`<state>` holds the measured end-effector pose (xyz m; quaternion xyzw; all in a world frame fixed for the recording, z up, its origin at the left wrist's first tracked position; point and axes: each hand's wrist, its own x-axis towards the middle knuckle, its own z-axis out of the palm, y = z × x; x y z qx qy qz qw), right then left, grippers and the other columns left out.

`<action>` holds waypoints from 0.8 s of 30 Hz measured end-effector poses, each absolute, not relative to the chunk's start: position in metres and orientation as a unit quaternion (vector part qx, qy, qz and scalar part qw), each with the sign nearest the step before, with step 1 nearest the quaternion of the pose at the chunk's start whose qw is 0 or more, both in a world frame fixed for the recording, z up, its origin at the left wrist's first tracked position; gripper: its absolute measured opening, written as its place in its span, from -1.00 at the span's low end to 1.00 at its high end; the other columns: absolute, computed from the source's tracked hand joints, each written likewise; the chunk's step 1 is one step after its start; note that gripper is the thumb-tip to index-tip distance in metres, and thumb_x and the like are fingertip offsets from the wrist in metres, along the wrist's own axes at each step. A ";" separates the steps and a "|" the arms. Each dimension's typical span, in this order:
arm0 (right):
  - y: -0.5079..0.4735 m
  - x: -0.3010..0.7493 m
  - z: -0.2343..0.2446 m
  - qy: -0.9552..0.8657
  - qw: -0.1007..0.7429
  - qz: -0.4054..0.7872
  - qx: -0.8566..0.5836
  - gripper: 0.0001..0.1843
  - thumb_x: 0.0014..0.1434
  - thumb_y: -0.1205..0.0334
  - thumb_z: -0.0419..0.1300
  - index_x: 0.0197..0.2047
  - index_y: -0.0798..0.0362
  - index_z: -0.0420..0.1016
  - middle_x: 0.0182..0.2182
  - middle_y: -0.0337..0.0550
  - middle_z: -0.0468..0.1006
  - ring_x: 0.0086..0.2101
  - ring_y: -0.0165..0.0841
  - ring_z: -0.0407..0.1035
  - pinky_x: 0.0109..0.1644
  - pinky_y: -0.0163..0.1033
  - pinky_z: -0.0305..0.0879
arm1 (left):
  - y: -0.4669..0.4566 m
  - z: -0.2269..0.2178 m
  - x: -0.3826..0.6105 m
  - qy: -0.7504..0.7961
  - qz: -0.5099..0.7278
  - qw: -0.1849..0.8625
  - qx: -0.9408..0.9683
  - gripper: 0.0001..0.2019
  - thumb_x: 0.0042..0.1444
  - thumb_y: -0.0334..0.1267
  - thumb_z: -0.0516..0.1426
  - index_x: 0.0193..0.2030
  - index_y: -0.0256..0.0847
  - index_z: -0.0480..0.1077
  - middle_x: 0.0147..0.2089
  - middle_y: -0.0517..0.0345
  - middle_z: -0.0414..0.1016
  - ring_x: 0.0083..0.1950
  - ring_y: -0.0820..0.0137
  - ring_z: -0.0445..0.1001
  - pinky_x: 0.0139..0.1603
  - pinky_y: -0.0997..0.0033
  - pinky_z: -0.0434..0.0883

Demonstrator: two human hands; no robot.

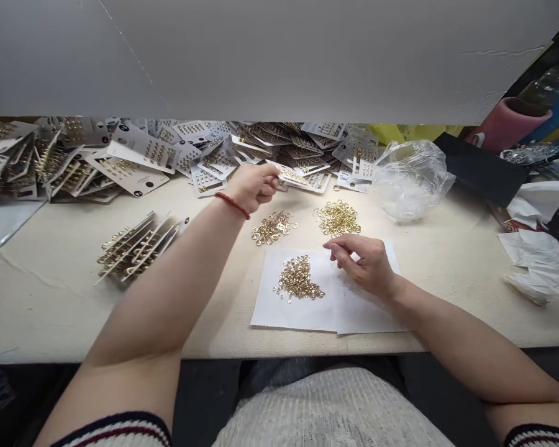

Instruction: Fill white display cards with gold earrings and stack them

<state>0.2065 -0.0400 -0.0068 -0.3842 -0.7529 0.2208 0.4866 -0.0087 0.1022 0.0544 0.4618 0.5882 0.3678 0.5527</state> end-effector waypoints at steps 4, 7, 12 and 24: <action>-0.036 0.211 -0.002 -0.624 0.508 0.387 -0.451 -0.71 0.33 0.09 0.14 -0.25 0.13 0.56 -0.48 -0.16 0.58 -0.54 -0.49 0.45 -0.51 -0.35 0.43 | 0.072 0.073 -0.044 0.528 0.309 0.592 0.525 -0.80 0.05 -0.47 0.19 -0.56 -0.25 0.33 -0.60 0.22 0.25 -0.67 0.64 0.10 -0.71 0.59 -0.05; -0.033 0.213 0.002 -0.518 0.515 0.514 -0.450 -0.52 0.27 -0.16 0.14 -0.07 0.11 0.49 -0.34 -0.12 0.61 -0.48 -0.45 0.51 -0.46 -0.32 0.49 | 0.039 0.069 -0.042 0.440 0.298 0.591 0.607 -0.91 0.07 -0.36 0.22 -0.43 -0.22 0.42 -0.57 0.21 0.30 -0.65 0.61 0.13 -0.68 0.55 0.05; -0.024 0.219 0.005 -0.444 0.514 0.584 -0.445 -0.56 0.06 -0.14 0.36 -0.23 0.08 0.48 -0.56 -0.32 0.49 -0.68 -0.55 0.29 -0.65 -0.39 0.30 | 0.021 0.045 0.000 0.358 0.282 0.603 0.655 -0.88 0.18 -0.26 0.18 -0.37 -0.19 0.36 -0.55 0.25 0.30 -0.60 0.57 0.20 -0.63 0.53 0.12; -0.002 0.246 -0.006 -0.422 0.618 0.447 -0.489 -0.67 0.17 -0.08 0.24 -0.18 0.01 0.40 -0.51 -0.25 0.43 -0.60 -0.47 0.30 -0.65 -0.33 0.29 | 0.037 -0.011 0.044 0.371 0.197 0.165 0.892 -0.84 0.14 -0.42 0.11 -0.38 -0.25 0.51 -0.29 -0.01 0.53 -0.30 0.34 0.44 -0.29 0.33 0.42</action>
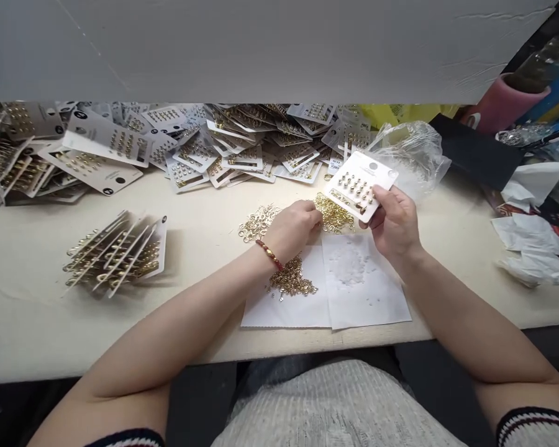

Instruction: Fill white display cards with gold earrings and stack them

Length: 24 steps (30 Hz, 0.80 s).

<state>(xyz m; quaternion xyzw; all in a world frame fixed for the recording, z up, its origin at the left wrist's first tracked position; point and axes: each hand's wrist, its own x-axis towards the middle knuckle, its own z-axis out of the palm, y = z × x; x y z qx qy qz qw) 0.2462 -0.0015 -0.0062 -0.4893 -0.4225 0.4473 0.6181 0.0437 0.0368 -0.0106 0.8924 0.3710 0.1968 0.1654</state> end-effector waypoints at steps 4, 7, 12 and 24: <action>-0.003 0.244 -0.010 -0.458 0.591 0.442 -0.495 -0.66 0.23 -0.10 0.17 -0.16 0.01 0.37 -0.49 -0.22 0.42 -0.58 -0.46 0.32 -0.65 -0.34 0.28 | 0.044 -0.012 0.044 0.351 0.193 0.160 0.902 -0.80 0.11 -0.46 0.07 -0.46 -0.22 0.46 -0.42 0.05 0.46 -0.39 0.37 0.37 -0.35 0.33 0.38; -0.006 0.241 -0.010 -0.490 0.578 0.423 -0.497 -0.68 0.27 -0.09 0.12 -0.14 0.01 0.34 -0.47 -0.21 0.44 -0.56 -0.45 0.37 -0.64 -0.35 0.31 | 0.046 -0.007 0.036 0.348 0.200 0.137 0.906 -0.77 0.13 -0.47 0.03 -0.47 -0.21 0.43 -0.45 0.05 0.44 -0.43 0.38 0.34 -0.41 0.34 0.35; -0.013 0.232 -0.009 -0.509 0.559 0.423 -0.499 -0.70 0.22 0.00 0.19 -0.11 0.02 0.34 -0.41 -0.16 0.53 -0.52 -0.39 0.44 -0.59 -0.29 0.45 | 0.029 0.005 0.021 0.422 0.352 0.180 0.816 -0.90 0.18 -0.38 0.12 -0.34 -0.20 0.45 -0.34 0.06 0.53 -0.34 0.40 0.45 -0.34 0.38 0.46; -0.027 0.217 -0.008 -0.528 0.570 0.386 -0.497 -0.73 0.21 0.01 0.25 -0.16 0.00 0.39 -0.31 -0.12 0.61 -0.41 -0.31 0.54 -0.53 -0.26 0.56 | -0.007 -0.001 0.031 0.399 0.509 0.385 0.659 -0.97 0.13 -0.33 0.28 -0.27 -0.20 0.54 -0.32 0.13 0.62 -0.37 0.45 0.61 -0.32 0.42 0.64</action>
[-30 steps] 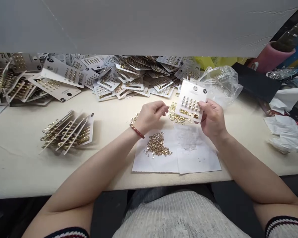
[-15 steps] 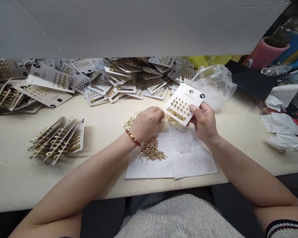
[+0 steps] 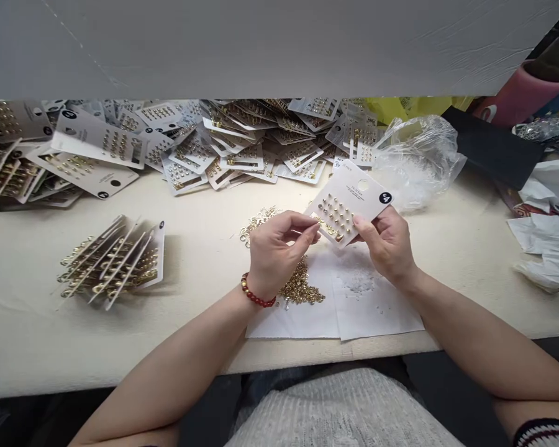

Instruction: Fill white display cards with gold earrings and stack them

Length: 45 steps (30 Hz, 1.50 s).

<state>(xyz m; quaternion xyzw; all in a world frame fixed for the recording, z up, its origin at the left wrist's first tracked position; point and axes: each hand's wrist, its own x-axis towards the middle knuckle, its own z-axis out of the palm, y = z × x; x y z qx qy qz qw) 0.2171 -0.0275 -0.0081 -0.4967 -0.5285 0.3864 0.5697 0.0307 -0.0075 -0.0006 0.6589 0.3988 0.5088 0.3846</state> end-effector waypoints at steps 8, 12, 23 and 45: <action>-0.029 0.214 -0.013 -0.542 0.564 0.399 -0.478 -0.71 0.24 0.00 0.25 -0.08 -0.02 0.37 -0.20 -0.08 0.63 -0.28 -0.24 0.58 -0.41 -0.21 0.62 | -0.008 -0.002 0.031 0.405 0.477 0.247 0.740 -0.93 0.18 -0.36 0.22 -0.34 -0.21 0.48 -0.40 0.17 0.57 -0.43 0.50 0.48 -0.42 0.46 0.49; -0.029 0.213 -0.013 -0.537 0.580 0.389 -0.473 -0.70 0.24 -0.01 0.26 -0.08 -0.03 0.39 -0.16 -0.08 0.64 -0.18 -0.23 0.58 -0.15 -0.09 0.65 | -0.008 -0.003 0.032 0.400 0.468 0.230 0.754 -0.92 0.18 -0.37 0.22 -0.35 -0.23 0.46 -0.42 0.16 0.55 -0.45 0.51 0.45 -0.42 0.46 0.47; -0.032 0.209 -0.010 -0.556 0.565 0.373 -0.483 -0.72 0.24 0.00 0.26 -0.06 -0.05 0.42 -0.23 -0.12 0.62 -0.33 -0.31 0.55 -0.41 -0.24 0.59 | -0.010 -0.007 0.034 0.395 0.441 0.169 0.788 -0.89 0.19 -0.37 0.18 -0.36 -0.19 0.37 -0.44 0.18 0.49 -0.44 0.47 0.44 -0.42 0.44 0.46; -0.032 0.229 0.017 -0.724 0.507 0.111 -0.455 -0.83 0.34 0.27 0.10 -0.18 0.00 0.54 -0.34 -0.15 0.55 -0.40 -0.39 0.44 -0.38 -0.22 0.42 | -0.002 -0.009 0.033 0.322 0.472 0.660 0.488 -0.77 -0.01 -0.24 0.39 -0.18 -0.13 0.58 -0.08 0.10 0.67 -0.14 0.31 0.66 -0.20 0.34 0.67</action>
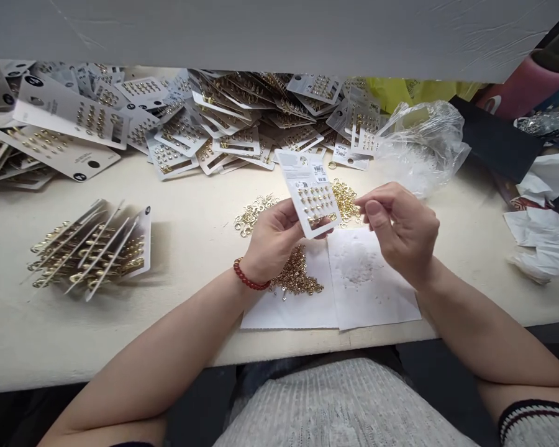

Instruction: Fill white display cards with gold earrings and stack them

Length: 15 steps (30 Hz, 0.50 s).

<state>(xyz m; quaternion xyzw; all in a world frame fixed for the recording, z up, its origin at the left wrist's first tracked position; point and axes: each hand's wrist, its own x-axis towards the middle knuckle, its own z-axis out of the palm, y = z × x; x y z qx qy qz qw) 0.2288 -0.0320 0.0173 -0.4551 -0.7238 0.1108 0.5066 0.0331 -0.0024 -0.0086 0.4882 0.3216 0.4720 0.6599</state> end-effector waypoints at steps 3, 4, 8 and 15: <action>-0.023 0.243 0.021 -0.777 0.350 0.132 -0.507 -0.84 0.26 0.33 0.15 -0.36 0.06 0.49 -0.48 -0.20 0.52 -0.46 -0.41 0.38 -0.40 -0.24 0.30 | 0.000 -0.002 0.032 0.308 0.495 0.693 0.425 -0.72 -0.16 -0.19 0.47 -0.28 -0.14 0.59 -0.16 0.14 0.68 -0.18 0.32 0.66 -0.22 0.41 0.67; -0.020 0.247 0.022 -0.790 0.284 0.150 -0.523 -0.87 0.22 0.37 0.16 -0.37 0.07 0.49 -0.47 -0.21 0.53 -0.46 -0.41 0.37 -0.38 -0.24 0.28 | 0.000 0.000 0.031 0.308 0.503 0.697 0.407 -0.71 -0.20 -0.18 0.49 -0.32 -0.16 0.59 -0.21 0.15 0.68 -0.22 0.33 0.67 -0.24 0.41 0.67; -0.017 0.253 0.028 -0.799 0.087 0.202 -0.559 -0.85 0.14 0.46 0.13 -0.38 0.06 0.46 -0.40 -0.20 0.53 -0.39 -0.39 0.35 -0.31 -0.24 0.22 | 0.003 0.004 0.029 0.314 0.536 0.698 0.358 -0.70 -0.27 -0.21 0.51 -0.36 -0.16 0.59 -0.33 0.20 0.67 -0.31 0.33 0.67 -0.25 0.39 0.68; -0.020 0.246 0.023 -0.855 0.080 0.218 -0.463 -0.85 0.21 0.46 0.10 -0.36 0.08 0.42 -0.39 -0.16 0.48 -0.35 -0.37 0.30 -0.22 -0.22 0.20 | 0.008 0.003 0.025 0.306 0.579 0.672 0.347 -0.69 -0.24 -0.25 0.50 -0.34 -0.08 0.56 -0.30 0.26 0.66 -0.23 0.32 0.65 -0.13 0.34 0.67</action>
